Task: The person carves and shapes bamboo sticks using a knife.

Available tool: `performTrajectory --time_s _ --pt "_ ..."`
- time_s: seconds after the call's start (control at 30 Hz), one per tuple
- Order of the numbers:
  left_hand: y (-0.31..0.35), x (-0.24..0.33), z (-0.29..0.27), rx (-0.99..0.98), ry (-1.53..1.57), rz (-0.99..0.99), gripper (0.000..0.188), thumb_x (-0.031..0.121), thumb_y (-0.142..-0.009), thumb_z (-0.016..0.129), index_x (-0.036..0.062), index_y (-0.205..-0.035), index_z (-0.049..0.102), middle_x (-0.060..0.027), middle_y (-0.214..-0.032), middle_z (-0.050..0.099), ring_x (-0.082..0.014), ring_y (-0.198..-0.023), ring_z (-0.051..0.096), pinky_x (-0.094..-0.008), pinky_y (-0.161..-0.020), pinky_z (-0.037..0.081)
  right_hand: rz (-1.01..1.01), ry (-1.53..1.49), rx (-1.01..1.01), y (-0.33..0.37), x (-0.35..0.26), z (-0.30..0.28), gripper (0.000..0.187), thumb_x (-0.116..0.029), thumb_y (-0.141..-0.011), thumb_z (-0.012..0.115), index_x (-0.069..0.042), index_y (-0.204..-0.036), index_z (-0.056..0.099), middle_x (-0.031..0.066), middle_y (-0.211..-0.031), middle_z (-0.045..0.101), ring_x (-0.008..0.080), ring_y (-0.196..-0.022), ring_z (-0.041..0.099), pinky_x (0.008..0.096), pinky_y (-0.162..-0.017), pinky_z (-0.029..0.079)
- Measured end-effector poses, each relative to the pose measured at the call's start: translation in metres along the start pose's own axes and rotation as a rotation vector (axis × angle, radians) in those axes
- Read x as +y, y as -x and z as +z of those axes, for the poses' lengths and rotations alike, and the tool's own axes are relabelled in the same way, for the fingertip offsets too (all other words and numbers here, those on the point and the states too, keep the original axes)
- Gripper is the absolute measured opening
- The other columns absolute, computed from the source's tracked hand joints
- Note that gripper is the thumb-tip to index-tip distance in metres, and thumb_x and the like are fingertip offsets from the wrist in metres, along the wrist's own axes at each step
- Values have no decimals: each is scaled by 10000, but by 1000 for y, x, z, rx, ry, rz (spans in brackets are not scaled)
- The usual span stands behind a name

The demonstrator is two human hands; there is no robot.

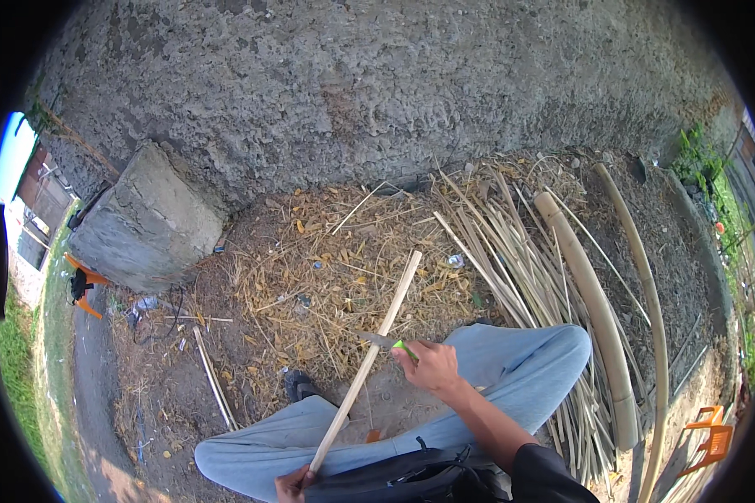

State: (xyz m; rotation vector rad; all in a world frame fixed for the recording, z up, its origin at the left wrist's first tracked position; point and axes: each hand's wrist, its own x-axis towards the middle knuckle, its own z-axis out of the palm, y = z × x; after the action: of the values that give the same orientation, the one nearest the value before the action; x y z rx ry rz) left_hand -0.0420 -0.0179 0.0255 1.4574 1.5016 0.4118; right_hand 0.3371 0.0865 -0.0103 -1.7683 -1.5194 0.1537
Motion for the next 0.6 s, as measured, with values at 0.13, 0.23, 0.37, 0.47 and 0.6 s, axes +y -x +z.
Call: performTrajectory --time_s 0.13,0.23,0.37,0.47,0.6 --pt "4 -18 2 39 -87 131 262 112 -981 551 -31 -1168 665 -119 -926 722 -149 -872 630 -291 -782 495 -51 8 63 -5 -1 4 207 -313 -876 692 -113 -825 700 53 -622 646 276 -481 616 402 -419 456" --pt "6 -41 3 42 -20 136 284 42 -948 521 -26 -1188 657 -127 -926 722 -163 -850 644 -300 -771 502 8 18 141 -10 5 12 222 -320 -877 690 -107 -814 706 60 -629 652 281 -479 615 415 -425 456" --pt "18 3 -6 -32 -187 -24 311 7 -910 502 -22 -1174 664 -144 -898 719 -165 -813 645 -307 -760 503 168 124 95 -27 31 2 236 -327 -878 687 -102 -811 713 77 -629 654 289 -484 617 419 -430 456" --pt "21 8 -9 -5 -153 32 301 27 -892 539 -13 -1157 675 -161 -876 713 -159 -752 628 -309 -716 501 98 134 88 -35 37 -1 245 -333 -888 674 -101 -819 715 95 -601 640 293 -472 608 416 -433 452" --pt "29 -47 -16 112 -324 295 247 104 -914 587 -11 -1105 691 -138 -772 687 -147 -670 593 -300 -627 482 250 182 75 -56 69 -2 310 -362 -914 624 -94 -783 705 131 -570 609 349 -530 616 458 -510 469"
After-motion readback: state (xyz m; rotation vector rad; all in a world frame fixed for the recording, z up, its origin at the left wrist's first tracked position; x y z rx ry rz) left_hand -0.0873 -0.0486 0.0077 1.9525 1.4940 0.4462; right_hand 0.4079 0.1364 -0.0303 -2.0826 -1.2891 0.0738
